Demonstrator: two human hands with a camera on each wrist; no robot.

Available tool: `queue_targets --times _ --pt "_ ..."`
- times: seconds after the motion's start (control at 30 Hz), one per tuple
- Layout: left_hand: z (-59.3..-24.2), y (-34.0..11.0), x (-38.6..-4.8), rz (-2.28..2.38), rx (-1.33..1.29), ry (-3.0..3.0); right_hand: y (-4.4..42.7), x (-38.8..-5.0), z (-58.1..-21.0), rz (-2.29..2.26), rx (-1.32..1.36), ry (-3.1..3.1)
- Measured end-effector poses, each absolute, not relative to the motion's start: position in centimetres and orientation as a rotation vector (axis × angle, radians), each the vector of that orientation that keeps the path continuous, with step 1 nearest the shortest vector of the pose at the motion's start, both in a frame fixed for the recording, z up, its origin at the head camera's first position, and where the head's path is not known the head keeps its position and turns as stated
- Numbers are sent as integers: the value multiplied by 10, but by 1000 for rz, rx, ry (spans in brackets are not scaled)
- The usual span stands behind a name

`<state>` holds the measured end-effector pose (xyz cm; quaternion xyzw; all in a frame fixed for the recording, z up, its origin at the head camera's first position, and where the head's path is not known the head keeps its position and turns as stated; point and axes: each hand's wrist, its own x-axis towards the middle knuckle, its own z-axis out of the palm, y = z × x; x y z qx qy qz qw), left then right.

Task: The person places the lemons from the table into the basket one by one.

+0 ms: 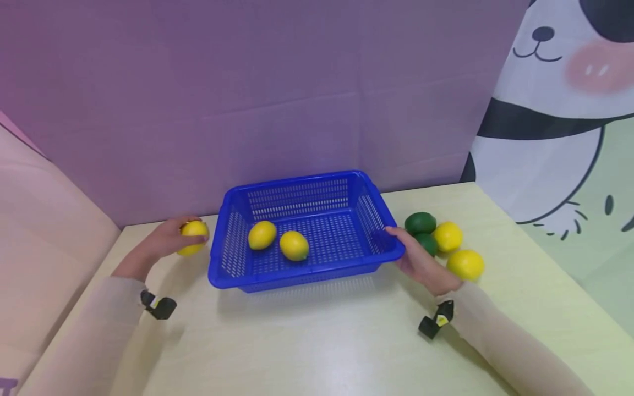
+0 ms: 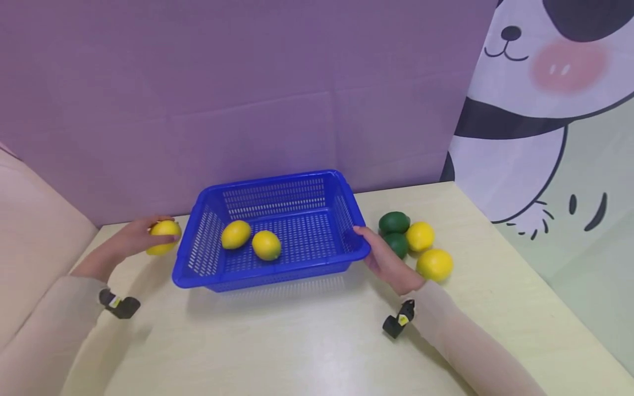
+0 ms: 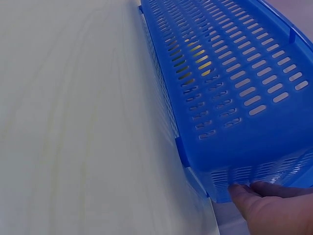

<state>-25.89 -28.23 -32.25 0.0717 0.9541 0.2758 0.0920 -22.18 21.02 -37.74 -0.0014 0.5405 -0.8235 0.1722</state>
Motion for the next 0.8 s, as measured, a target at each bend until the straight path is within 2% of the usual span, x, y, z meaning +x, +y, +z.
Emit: queue_targets --times 0.8 --pt "-273 -262 -258 778 251 2881 212 -223 -379 -2311 -44 1561"
